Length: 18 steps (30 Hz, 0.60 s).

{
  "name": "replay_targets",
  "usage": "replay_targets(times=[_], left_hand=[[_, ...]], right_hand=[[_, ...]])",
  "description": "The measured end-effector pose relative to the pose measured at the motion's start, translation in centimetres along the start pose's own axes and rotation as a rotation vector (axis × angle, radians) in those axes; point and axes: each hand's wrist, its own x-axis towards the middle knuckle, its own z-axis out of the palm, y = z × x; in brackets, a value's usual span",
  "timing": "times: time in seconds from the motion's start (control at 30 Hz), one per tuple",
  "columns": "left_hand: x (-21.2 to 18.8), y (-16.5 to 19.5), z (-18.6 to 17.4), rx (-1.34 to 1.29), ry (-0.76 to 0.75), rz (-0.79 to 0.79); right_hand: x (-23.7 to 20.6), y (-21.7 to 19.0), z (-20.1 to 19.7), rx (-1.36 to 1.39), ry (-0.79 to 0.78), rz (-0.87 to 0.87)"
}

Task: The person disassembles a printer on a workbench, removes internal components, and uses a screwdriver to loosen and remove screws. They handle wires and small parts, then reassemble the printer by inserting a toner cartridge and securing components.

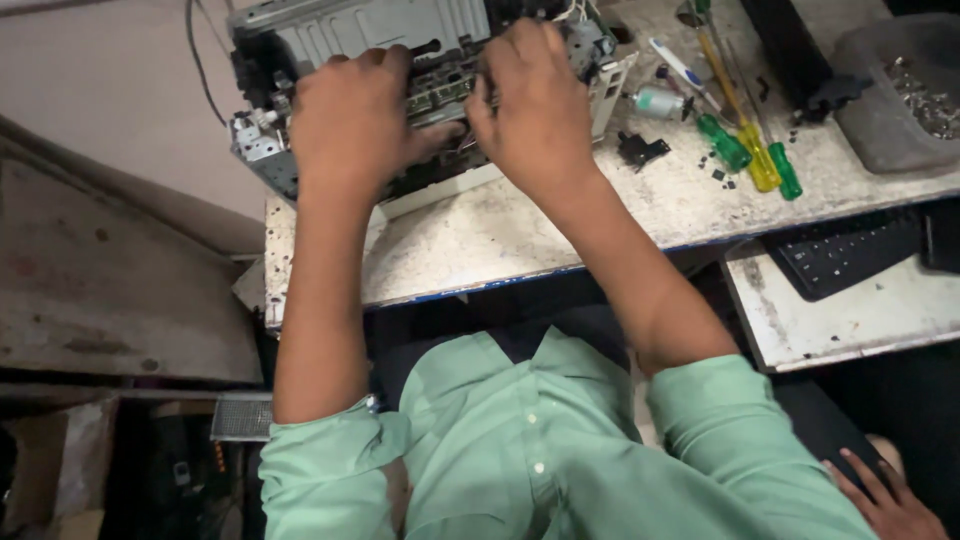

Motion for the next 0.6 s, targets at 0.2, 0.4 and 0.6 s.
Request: replay_targets(times=[0.2, 0.4, 0.6], left_hand=[[-0.1, -0.2, 0.3, 0.007, -0.008, 0.011], [0.0, -0.1, -0.2, -0.009, -0.011, 0.007], [0.0, 0.6, -0.9, -0.011, -0.063, -0.029]], right_hand=[[0.5, 0.4, -0.6, -0.040, -0.096, -0.057], [0.8, 0.1, -0.8, -0.031, -0.082, -0.012], [0.9, 0.3, -0.9, -0.033, -0.097, -0.009]])
